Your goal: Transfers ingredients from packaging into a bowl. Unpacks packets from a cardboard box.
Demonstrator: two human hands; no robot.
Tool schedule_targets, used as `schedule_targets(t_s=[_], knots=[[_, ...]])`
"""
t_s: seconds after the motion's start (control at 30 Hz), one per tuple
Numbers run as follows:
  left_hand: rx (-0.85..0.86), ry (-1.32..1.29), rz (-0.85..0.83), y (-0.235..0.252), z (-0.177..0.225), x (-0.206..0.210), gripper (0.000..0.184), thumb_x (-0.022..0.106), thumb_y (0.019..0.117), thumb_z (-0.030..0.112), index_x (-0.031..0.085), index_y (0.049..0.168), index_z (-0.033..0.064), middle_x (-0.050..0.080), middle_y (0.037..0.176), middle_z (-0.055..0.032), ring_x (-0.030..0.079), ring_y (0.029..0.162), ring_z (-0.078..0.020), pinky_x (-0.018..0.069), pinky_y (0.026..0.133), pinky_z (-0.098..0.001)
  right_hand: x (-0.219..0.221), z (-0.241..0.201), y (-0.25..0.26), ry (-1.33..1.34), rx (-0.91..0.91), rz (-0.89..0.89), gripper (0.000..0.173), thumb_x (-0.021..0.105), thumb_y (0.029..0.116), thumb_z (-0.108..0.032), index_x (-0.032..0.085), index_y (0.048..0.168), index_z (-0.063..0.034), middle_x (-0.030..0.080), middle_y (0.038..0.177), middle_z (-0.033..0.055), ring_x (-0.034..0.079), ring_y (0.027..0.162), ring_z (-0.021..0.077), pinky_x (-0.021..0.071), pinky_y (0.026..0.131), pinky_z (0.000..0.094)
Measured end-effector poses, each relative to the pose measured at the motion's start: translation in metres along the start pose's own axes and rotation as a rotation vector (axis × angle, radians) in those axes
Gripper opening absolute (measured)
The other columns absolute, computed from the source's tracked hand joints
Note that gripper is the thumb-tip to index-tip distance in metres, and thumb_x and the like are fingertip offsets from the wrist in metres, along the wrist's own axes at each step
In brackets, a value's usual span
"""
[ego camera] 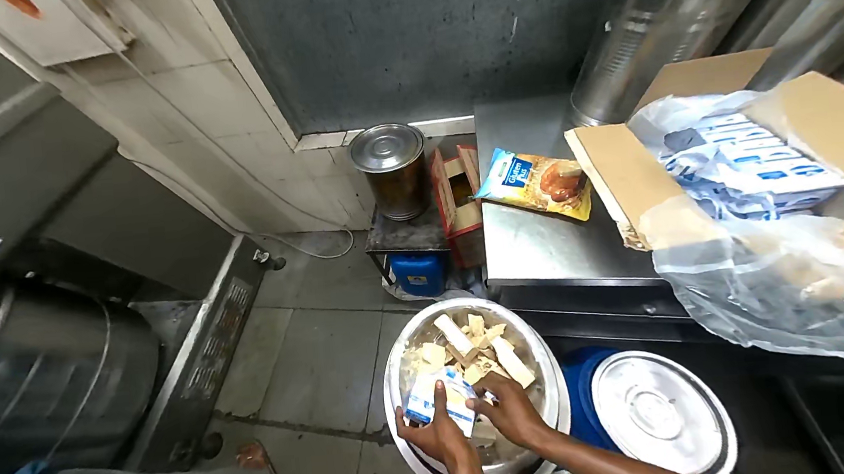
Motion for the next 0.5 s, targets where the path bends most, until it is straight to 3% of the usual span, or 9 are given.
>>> schedule_targets(t_s=[0.13, 0.3, 0.33, 0.4, 0.47, 0.5], knots=[[0.040, 0.038, 0.077, -0.005, 0.005, -0.004, 0.098, 0.090, 0.0763, 0.009, 0.030, 0.153, 0.0045, 0.052, 0.135, -0.0272, 0.058, 0.117, -0.0355, 0.0520, 0.096, -0.0477, -0.001, -0.004, -0.004, -0.068, -0.017, 0.176, 0.024, 0.062, 0.0982, -0.016, 0.078, 0.109, -0.0033, 0.075, 0.105, 0.0142, 0.071, 0.101, 0.0267, 0.0544, 0.095, 0.0431], [-0.086, -0.112, 0.015, -0.005, 0.002, 0.000, 0.094, 0.086, 0.0812, 0.009, 0.028, 0.155, 0.0058, 0.049, 0.141, -0.0283, 0.058, 0.118, -0.0382, 0.0530, 0.094, -0.0515, -0.013, 0.006, 0.007, 0.107, 0.254, 0.145, 0.028, 0.056, 0.1037, -0.020, 0.071, 0.116, -0.0008, 0.071, 0.110, 0.0199, 0.067, 0.104, 0.0309, 0.0511, 0.096, 0.0489], [-0.126, -0.135, -0.003, -0.005, 0.000, 0.001, 0.091, 0.085, 0.0832, 0.010, 0.029, 0.155, 0.0055, 0.050, 0.140, -0.0282, 0.058, 0.116, -0.0386, 0.0535, 0.093, -0.0526, -0.013, 0.014, 0.011, 0.173, 0.285, 0.162, 0.027, 0.057, 0.1036, -0.020, 0.071, 0.116, 0.0000, 0.069, 0.108, 0.0199, 0.066, 0.099, 0.0296, 0.0517, 0.092, 0.0481], [-0.224, -0.182, -0.064, -0.003, -0.003, 0.005, 0.077, 0.079, 0.0895, 0.012, 0.034, 0.152, 0.0043, 0.054, 0.136, -0.0276, 0.061, 0.113, -0.0375, 0.0546, 0.091, -0.0530, -0.012, 0.030, 0.020, 0.317, 0.310, 0.179, 0.026, 0.056, 0.1045, -0.020, 0.069, 0.112, 0.0006, 0.064, 0.092, 0.0140, 0.060, 0.077, 0.0216, 0.0515, 0.073, 0.0411], [-0.300, -0.235, -0.182, 0.000, -0.008, 0.009, 0.060, 0.070, 0.0973, 0.018, 0.041, 0.148, 0.0041, 0.059, 0.130, -0.0240, 0.064, 0.109, -0.0320, 0.0552, 0.091, -0.0498, -0.010, 0.036, 0.025, 0.527, 0.350, 0.142, 0.021, 0.051, 0.1075, -0.019, 0.062, 0.108, -0.0020, 0.049, 0.069, 0.0018, 0.044, 0.051, 0.0099, 0.0411, 0.050, 0.0277], [-0.328, -0.272, -0.257, 0.003, -0.012, 0.011, 0.053, 0.065, 0.1007, 0.021, 0.044, 0.147, 0.0048, 0.062, 0.127, -0.0213, 0.065, 0.107, -0.0286, 0.0567, 0.090, -0.0474, -0.010, 0.035, 0.026, 0.640, 0.393, 0.108, 0.019, 0.048, 0.1088, -0.019, 0.059, 0.107, -0.0042, 0.045, 0.064, -0.0011, 0.040, 0.047, 0.0079, 0.0373, 0.045, 0.0246]])
Point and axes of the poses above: each hand's wrist, its own y-axis towards the middle knuckle, its own x-axis out of the palm, z = x × y, the point moved 7 cm from there along y, towards the middle knuckle
